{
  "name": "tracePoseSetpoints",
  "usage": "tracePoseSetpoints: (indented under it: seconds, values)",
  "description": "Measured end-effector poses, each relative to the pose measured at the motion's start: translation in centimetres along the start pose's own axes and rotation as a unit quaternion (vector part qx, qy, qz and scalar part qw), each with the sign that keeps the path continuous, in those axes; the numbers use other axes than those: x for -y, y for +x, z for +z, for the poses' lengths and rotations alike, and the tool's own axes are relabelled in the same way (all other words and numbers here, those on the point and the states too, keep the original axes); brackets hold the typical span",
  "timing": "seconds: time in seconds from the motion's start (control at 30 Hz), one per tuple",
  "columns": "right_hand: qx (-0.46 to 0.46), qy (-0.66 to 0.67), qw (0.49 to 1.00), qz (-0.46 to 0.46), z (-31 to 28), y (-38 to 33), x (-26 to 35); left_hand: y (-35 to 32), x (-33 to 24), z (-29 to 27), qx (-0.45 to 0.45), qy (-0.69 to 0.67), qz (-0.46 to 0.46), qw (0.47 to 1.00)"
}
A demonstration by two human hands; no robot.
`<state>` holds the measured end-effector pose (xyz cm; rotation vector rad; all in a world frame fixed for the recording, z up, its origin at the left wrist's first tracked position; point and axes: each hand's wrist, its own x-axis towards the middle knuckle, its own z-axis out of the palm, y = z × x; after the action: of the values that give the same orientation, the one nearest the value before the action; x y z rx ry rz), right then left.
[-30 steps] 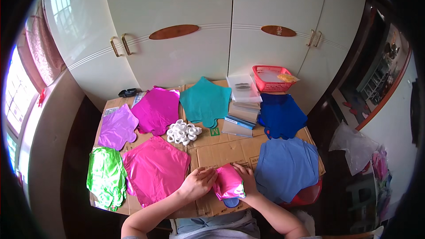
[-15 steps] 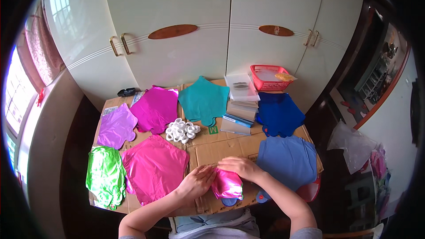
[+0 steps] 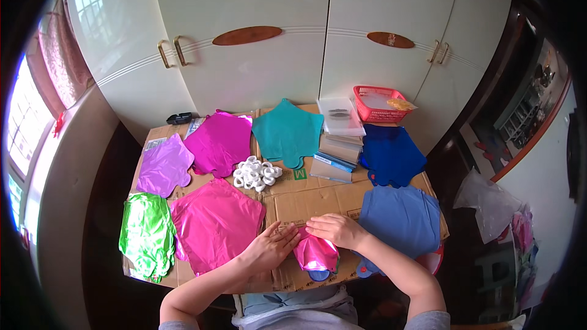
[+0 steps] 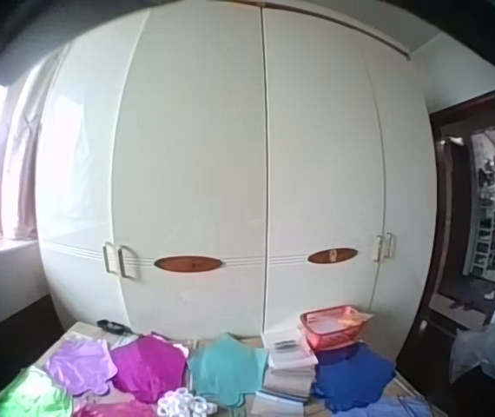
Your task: Manually packaging colorful plastic sheets into bags and attaching cardboard headers using a stapler.
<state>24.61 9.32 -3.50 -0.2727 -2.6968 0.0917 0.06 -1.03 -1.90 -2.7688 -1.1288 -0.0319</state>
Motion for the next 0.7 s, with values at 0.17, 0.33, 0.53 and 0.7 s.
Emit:
tracePoseSetpoints:
  seconds: [0.17,0.33,0.53,0.7]
  values:
    - [0.063,0.001,0.998,0.010,-1.8,0.1,1.7,0.0,0.0,0.1,-0.002,0.002,-0.003,1.000]
    - [0.086,0.038,0.996,0.006,-1.4,-1.1,2.5,-0.1,0.0,0.0,0.004,-0.009,-0.007,1.000]
    - [0.079,0.026,0.997,0.001,-0.8,-1.5,2.6,-0.4,0.4,0.3,0.016,-0.038,-0.014,0.999]
    - [0.090,0.037,0.995,0.008,-0.7,-1.5,2.5,-0.9,0.1,-0.4,0.033,-0.053,0.005,0.998]
